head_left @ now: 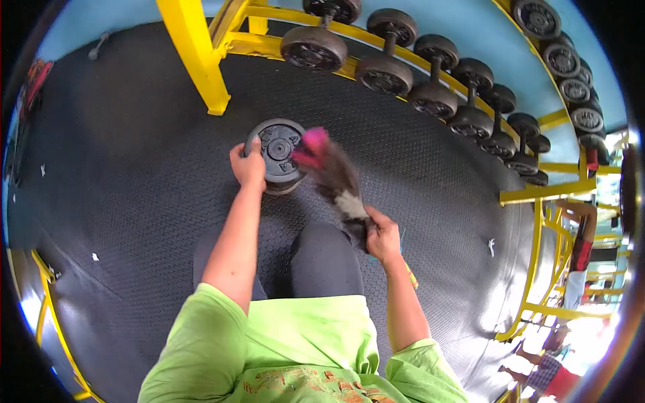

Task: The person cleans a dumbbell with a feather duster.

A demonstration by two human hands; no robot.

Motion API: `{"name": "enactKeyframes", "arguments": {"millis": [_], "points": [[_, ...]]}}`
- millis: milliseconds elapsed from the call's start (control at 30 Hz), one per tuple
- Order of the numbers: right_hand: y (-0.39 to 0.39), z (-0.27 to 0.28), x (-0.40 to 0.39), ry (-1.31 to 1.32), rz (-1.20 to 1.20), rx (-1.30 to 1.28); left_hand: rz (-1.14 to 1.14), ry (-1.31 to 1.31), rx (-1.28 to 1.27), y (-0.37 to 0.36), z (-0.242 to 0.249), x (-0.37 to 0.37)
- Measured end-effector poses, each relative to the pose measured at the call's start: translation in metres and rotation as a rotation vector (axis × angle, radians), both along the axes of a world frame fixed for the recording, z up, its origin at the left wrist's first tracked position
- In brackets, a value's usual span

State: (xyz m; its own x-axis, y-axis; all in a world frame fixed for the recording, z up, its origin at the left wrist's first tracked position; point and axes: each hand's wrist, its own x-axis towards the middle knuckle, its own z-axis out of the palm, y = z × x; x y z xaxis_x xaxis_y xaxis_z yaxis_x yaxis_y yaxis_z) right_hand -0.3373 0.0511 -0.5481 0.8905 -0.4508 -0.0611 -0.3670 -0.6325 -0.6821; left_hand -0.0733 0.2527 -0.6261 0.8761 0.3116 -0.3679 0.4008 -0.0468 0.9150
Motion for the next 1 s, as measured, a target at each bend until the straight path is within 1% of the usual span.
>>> {"name": "enactKeyframes", "arguments": {"millis": [33,100,167,233,267,300,367,400,433,467,500,533,567,600,633,667,700,733,767,833,867,900,933,967,1000], "points": [[-0.003,0.001,0.0,-0.008,-0.018,0.003,0.158,0.036,-0.082,-0.012,0.007,-0.012],[-0.009,0.003,0.003,-0.005,-0.08,0.021,0.338,0.188,-0.283,-0.042,0.027,-0.04],[-0.012,0.002,0.007,0.035,-0.098,0.042,0.441,0.252,-0.341,-0.069,0.018,-0.065],[-0.016,-0.014,0.004,-0.042,-0.131,0.061,0.422,0.473,-0.538,-0.082,0.078,-0.096],[-0.016,-0.018,0.003,-0.032,-0.157,0.079,0.371,0.512,-0.584,-0.082,0.061,-0.105],[-0.017,-0.019,-0.002,-0.033,-0.179,0.082,0.351,0.517,-0.575,-0.069,0.059,-0.109],[-0.016,-0.019,-0.013,-0.017,-0.155,0.092,-0.367,0.579,-0.66,-0.027,0.059,-0.099],[-0.015,-0.016,-0.023,-0.029,-0.174,0.101,-0.319,0.615,-0.616,-0.02,0.059,-0.085],[-0.016,-0.012,-0.035,0.031,-0.147,0.094,-0.4,0.585,-0.528,-0.013,0.085,-0.075],[-0.016,-0.006,-0.049,0.093,-0.119,0.088,-0.442,0.52,-0.407,-0.01,0.097,-0.064],[-0.016,0.004,-0.059,0.077,-0.133,0.093,-0.481,0.449,-0.291,-0.009,0.11,-0.054],[-0.016,0.016,-0.069,0.138,-0.135,0.135,-0.642,0.428,-0.206,-0.01,0.131,-0.049],[-0.02,0.024,-0.08,0.196,-0.133,0.173,-0.656,0.411,-0.201,-0.01,0.113,-0.036],[-0.03,0.007,-0.091,0.163,-0.081,0.1,-0.809,0.288,0.046,-0.011,0.073,-0.016],[-0.031,0.009,-0.087,0.144,-0.097,0.096,-0.95,0.157,0.298,-0.019,0.09,-0.015],[-0.036,0.01,-0.081,0.206,-0.033,0.032,-0.952,0.108,0.628,-0.026,0.102,-0.021],[-0.041,0.012,-0.074,0.277,0.032,-0.031,-0.965,0.098,0.628,-0.029,0.094,-0.017],[-0.043,0.011,-0.063,0.257,0.091,-0.091,-1.004,0.057,0.563,-0.032,0.079,-0.011],[-0.046,0.01,-0.052,0.262,0.088,-0.086,-1.037,0.024,0.5,-0.033,0.062,-0.005],[-0.035,0.025,-0.019,0.321,0.29,-0.205,-1.038,0.035,0.542,-0.03,0.057,-0.006],[-0.027,0.031,-0.003,0.321,0.298,-0.196,-1.072,0.036,0.505,-0.027,0.053,0.0],[-0.018,0.037,0.014,0.324,0.341,-0.243,-1.103,0.036,0.465,-0.025,0.049,0.008],[-0.008,0.045,0.03,0.326,0.385,-0.292,-1.134,0.112,0.19,-0.018,0.022,0.029],[0.004,0.058,0.046,0.325,0.399,-0.293,-1.143,0.178,0.098,-0.011,0.057,0.022],[0.017,0.073,0.061,0.329,0.425,-0.324,-1.088,0.306,-0.045,-0.003,0.076,0.025]]}}
